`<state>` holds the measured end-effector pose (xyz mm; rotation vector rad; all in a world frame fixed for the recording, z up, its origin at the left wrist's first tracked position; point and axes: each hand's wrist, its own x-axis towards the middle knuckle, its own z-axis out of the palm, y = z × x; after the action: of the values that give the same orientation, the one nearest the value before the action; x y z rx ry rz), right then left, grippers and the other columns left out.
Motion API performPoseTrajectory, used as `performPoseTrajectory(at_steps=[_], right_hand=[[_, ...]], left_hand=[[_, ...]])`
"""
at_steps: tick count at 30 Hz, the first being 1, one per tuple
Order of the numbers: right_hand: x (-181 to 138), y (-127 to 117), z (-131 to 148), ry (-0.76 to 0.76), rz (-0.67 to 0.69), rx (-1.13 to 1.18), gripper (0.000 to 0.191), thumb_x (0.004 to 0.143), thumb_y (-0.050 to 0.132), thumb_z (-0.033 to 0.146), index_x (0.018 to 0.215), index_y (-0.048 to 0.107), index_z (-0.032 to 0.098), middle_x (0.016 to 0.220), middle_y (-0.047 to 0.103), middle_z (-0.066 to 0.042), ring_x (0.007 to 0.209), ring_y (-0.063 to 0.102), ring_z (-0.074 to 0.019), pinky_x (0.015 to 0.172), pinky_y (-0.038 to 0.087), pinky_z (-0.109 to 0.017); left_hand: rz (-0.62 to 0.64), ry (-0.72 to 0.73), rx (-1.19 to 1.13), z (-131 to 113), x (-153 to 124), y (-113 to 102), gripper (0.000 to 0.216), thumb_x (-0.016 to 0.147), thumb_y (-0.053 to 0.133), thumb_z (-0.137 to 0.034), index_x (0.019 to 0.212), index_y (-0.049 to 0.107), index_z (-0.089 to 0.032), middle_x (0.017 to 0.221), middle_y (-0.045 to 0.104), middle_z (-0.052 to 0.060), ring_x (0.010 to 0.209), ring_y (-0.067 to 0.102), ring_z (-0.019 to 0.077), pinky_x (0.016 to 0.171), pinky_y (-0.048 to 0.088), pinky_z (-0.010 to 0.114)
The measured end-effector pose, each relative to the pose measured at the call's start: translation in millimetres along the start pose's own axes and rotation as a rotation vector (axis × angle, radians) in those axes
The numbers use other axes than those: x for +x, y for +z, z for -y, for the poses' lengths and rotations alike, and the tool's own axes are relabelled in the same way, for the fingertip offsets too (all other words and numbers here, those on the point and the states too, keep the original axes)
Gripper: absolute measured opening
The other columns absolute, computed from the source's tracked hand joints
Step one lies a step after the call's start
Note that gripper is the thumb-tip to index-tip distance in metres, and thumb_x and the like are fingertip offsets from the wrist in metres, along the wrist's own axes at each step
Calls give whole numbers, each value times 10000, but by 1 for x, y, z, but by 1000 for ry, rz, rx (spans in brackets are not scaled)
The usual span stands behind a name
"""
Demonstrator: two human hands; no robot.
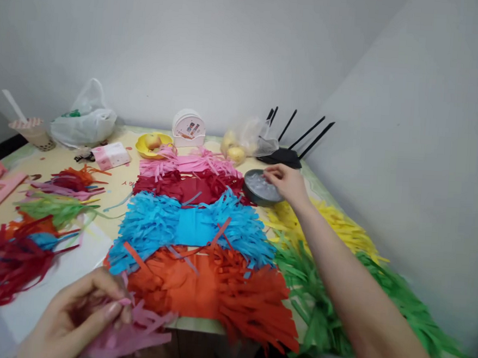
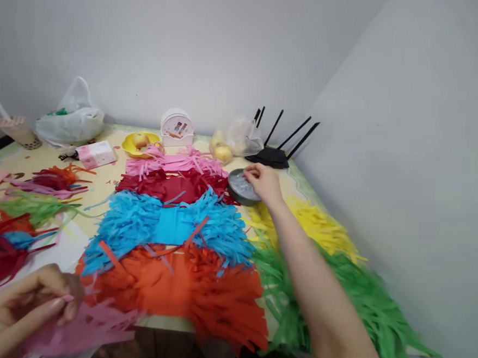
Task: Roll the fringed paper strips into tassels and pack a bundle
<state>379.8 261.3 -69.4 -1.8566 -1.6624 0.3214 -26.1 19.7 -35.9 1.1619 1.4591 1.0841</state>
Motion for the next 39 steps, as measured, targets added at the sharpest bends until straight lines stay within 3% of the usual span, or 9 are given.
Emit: performPoseTrajectory(at_steps=[2,3,6,9,13,22,32,39], right_hand=[[-40,-1,34,-101,51,188,173,924,571,289,1013,638,157,940,773,-95,824,728,-184,765,568,-301],[-65,1,52,-166,92,406,165,905,597,308,974,637,164,896,773,-86,771,724,-178,725,571,-294],[-143,8,103,-290,284,843,162,866,672,348,889,655,189,754,750,-37,642,688,-144,607,548,-247],[-207,16,139,-277,402,1018,147,862,698,338,846,673,194,697,731,-17,574,658,-120,545,526,-220],[-252,25,158,-233,446,1138,120,874,693,316,859,683,198,701,727,-19,616,683,-137,568,554,-238],[-286,31,169,-134,473,1298,170,846,730,350,881,665,197,675,711,-8,610,681,-132,582,568,-236],[-293,37,165,-194,459,1152,219,895,655,412,916,641,194,686,679,-13,618,663,-141,582,573,-257],[-293,40,164,-349,387,890,124,945,585,315,913,640,208,738,663,-1,633,650,-124,601,541,-231]], left_hand=[[7,31,-35,-3,-4,7,224,757,773,-412,753,691,-203,658,695,20,616,659,154,583,514,214],[17,66,-50,-5,-5,11,163,770,772,-357,796,713,-206,705,725,26,653,690,160,611,533,213],[61,268,-75,-9,-6,28,50,816,730,-245,816,755,-202,809,772,48,772,734,180,724,571,235],[63,453,-117,-8,-7,44,70,835,706,-181,806,763,-207,857,777,37,849,717,162,824,554,237],[25,532,-105,0,-16,50,55,836,708,-161,809,736,-200,808,746,10,790,682,131,778,532,212],[62,478,-59,5,-43,39,77,869,665,-214,813,677,-163,753,697,17,713,647,130,697,507,218],[114,547,160,1,-45,26,83,858,639,-185,784,675,-170,764,706,15,719,640,140,700,482,227],[122,551,227,8,-44,26,86,859,616,-164,793,669,-179,771,700,14,727,635,147,709,484,240]])
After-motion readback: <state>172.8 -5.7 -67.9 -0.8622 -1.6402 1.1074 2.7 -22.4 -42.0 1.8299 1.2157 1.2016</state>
